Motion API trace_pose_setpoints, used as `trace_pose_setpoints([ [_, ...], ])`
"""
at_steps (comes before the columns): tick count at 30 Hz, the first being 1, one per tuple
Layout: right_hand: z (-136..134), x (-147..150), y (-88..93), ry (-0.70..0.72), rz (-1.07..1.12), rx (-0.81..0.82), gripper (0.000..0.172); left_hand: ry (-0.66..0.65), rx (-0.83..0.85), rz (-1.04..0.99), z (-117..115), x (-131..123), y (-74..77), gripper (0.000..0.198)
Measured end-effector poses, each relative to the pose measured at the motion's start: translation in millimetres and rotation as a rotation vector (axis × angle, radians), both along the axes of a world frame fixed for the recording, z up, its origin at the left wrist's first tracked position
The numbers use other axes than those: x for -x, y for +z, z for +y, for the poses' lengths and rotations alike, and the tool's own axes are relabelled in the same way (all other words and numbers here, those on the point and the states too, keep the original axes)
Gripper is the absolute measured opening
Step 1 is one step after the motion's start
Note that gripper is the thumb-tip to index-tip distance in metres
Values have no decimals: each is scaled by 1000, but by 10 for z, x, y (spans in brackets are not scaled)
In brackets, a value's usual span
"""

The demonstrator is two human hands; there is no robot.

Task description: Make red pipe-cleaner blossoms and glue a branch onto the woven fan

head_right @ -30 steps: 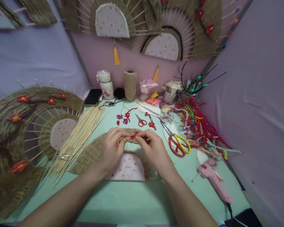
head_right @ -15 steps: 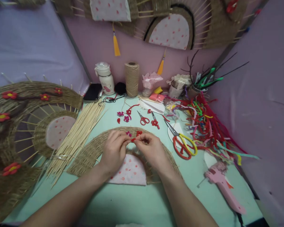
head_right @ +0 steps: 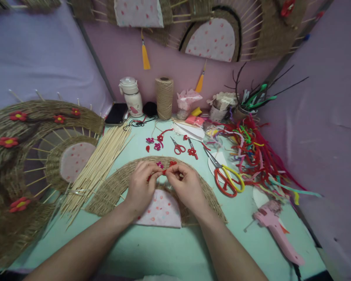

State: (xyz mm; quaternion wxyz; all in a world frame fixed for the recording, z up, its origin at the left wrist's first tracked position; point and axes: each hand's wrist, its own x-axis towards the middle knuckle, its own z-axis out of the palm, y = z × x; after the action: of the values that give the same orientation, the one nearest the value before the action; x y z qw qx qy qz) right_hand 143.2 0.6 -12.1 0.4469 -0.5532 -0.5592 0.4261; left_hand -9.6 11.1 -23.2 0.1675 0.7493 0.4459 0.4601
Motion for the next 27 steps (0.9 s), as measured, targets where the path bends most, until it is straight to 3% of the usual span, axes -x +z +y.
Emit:
trace_pose_setpoints([
  [4,3,-7,32,29,136,112,18,3,-12,-34,7,-2,-15,15],
  [14,-17,35,-2,-27,225,132,23,-11,65,-132,9,-12,35,17],
  [16,-22,29,16,-15,229,153,24,-7,194,-224,29,-9,43,15],
  [18,-27,13,39,-15,213,136,25,-23,433,-386,61,-9,34,10],
  [20,-34,-7,59,-39,170,51,23,-70,703,-609,94,-12,16,4],
  [22,-41,-22,68,-55,105,-68,17,-137,884,-812,116,-19,3,11],
  [27,-52,-17,58,-11,-56,-288,8,-261,1008,-984,97,-43,16,22],
])
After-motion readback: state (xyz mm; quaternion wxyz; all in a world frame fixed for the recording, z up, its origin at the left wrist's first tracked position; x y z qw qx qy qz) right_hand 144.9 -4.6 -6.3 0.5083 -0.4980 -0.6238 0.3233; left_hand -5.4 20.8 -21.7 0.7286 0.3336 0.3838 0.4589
